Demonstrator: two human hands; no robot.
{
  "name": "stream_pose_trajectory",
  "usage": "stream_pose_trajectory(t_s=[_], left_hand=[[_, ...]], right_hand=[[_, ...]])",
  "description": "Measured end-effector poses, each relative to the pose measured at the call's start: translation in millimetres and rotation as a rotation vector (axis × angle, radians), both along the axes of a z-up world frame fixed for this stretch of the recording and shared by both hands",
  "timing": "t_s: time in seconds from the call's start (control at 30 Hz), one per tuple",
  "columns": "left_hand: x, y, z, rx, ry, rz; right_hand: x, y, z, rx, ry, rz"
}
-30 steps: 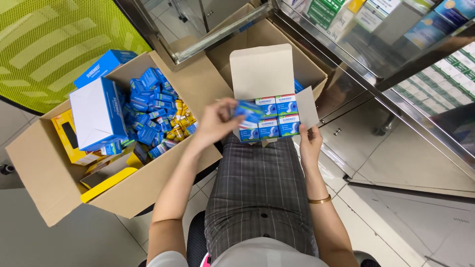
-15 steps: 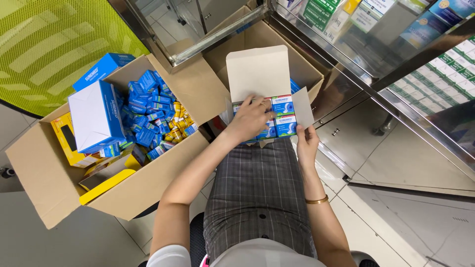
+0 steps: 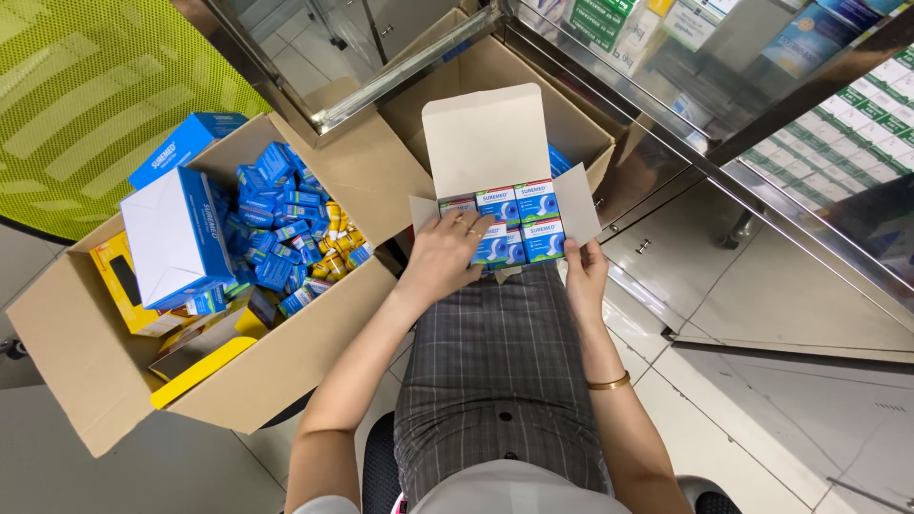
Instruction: The recorder is sorting and organizing small boxes of adhesive tape from a large shipping box into a smaller storage box.
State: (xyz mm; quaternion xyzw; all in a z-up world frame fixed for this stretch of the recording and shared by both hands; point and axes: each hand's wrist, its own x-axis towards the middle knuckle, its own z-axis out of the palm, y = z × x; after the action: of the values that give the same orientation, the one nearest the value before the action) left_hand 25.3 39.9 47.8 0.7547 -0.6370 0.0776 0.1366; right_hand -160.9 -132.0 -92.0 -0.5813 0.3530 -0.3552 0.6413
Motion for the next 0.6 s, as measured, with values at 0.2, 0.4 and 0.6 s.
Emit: stream_pose_trajectory(t_s=[0.2, 0.4, 0.6], left_hand=[[-3.3, 9.5, 10.9, 0.11, 0.198, 0.058], [-9.4, 2.0, -18.9, 0.008, 0.388, 0.061], [-22.7, -5.4, -16.2, -0.026, 0.569, 0.114]], right_hand=[[1.0, 1.7, -0.5, 0.011, -0.072, 0.008], [0.4, 3.6, 4.1, 0.033, -0.003, -0.016], [2.8, 0.3, -8.9, -0.027, -0.017, -0.016]])
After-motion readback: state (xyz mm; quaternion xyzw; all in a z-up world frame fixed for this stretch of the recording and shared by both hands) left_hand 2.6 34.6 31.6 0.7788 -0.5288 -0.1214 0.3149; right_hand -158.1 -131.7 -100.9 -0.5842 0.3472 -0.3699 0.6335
